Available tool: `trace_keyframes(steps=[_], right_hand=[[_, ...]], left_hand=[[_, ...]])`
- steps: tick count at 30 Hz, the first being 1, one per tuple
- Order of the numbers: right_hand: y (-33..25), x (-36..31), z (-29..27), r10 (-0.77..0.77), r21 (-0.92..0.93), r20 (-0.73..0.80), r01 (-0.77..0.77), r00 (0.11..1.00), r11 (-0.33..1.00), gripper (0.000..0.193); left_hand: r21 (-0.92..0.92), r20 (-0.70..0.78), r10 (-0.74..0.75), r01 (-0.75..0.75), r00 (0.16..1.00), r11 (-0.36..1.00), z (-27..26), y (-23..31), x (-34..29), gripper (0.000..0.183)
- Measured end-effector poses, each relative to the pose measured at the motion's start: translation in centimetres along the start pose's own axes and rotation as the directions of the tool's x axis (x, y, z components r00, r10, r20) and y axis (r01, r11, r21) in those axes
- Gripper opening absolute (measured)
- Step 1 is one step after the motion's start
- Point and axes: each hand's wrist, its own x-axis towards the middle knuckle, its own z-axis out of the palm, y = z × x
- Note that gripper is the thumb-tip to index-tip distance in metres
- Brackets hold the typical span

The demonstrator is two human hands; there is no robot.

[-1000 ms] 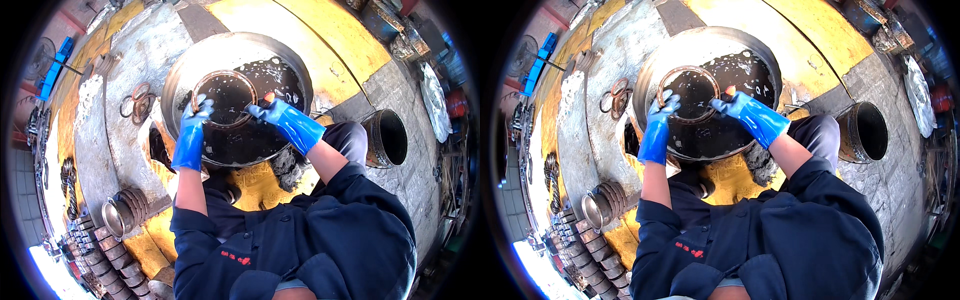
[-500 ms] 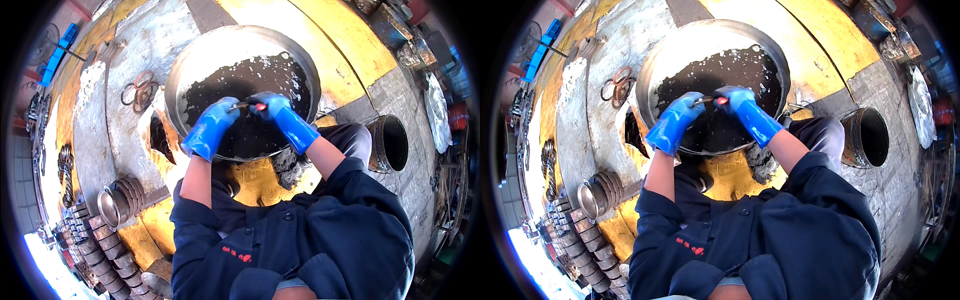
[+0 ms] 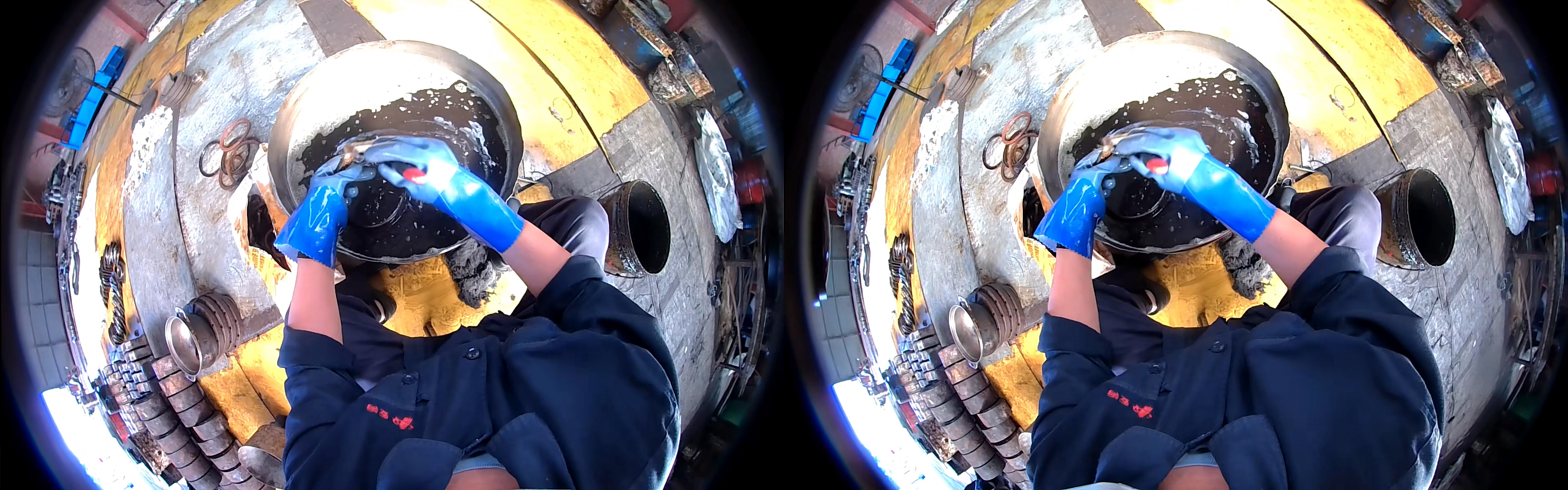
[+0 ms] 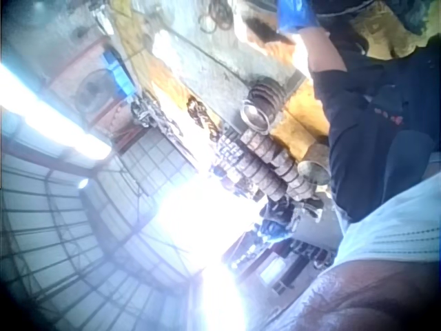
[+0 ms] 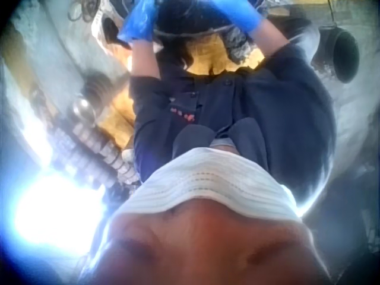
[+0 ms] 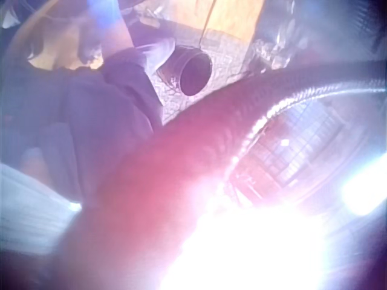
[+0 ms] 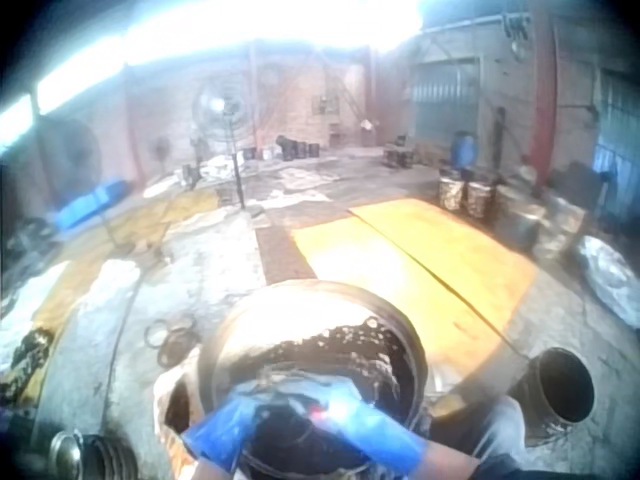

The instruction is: The person, wearing blue gloves, cleans a circular metal part by scrubbing it with a brush while it is submerged in a large basin of dark liquid. The person holds the part with one hand and uses the brush to scrub its surface, then sets it down and picks up another metal part.

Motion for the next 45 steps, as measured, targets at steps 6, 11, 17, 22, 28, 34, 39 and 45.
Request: trace_keyframes(steps=[6, 11, 17, 22, 28, 34, 39, 45], right_hand=[[3.0, -1.2, -1.4, 0.62, 0.06, 0.016, -0.62, 0.784, 0.782, 0.019], [4.9, -3.4, 0.6, 0.823, -0.037, 0.076, -0.823, 0.563, 0.566, 0.025], [7.6, -8.0, 2.0, 0.919, 0.199, 0.217, -0.937, 0.328, 0.287, 0.028], [5.6, -7.6, 0.0, 0.897, 0.204, 0.216, -0.916, 0.386, 0.346, 0.027], [3.2, -3.9, -1.3, 0.574, 0.187, 0.065, -0.575, 0.817, 0.797, 0.026], [2.0, 0.1, -0.7, 0.16, -0.027, -0.016, -0.16, 0.987, 0.987, 0.022], [6.4, -3.3, 0.2, 0.587, 0.048, 0.022, -0.588, 0.809, 0.808, 0.019], [7.5, -7.2, 1.3, 0.915, 0.23, 0.182, -0.921, 0.359, 0.315, 0.025]], left_hand=[[-0.265, 0.104, 0.052, -0.023, 0.993, 0.964, -0.7, 1.0, -0.8, 0.032], [-0.277, 0.015, 0.105, -0.097, 0.994, 0.956, -2.0, -0.4, 0.2, 0.033], [-0.227, -0.011, 0.149, -0.148, 0.989, 0.963, -0.5, 0.6, 0.5, 0.032], [-0.178, -0.082, 0.139, -0.152, 0.987, 0.972, -1.1, 0.4, 0.2, 0.028], [-0.14, -0.001, 0.086, -0.085, 0.996, 0.987, -0.3, 0.4, 0.0, 0.027], [-0.212, 0.048, 0.051, -0.04, 0.998, 0.977, -0.1, 0.3, -0.2, 0.027], [-0.271, 0.076, 0.125, -0.1, 0.989, 0.957, -0.6, 0.5, -0.4, 0.036], [-0.264, 0.071, 0.216, -0.191, 0.974, 0.946, 0.8, 0.6, 0.4, 0.035]])
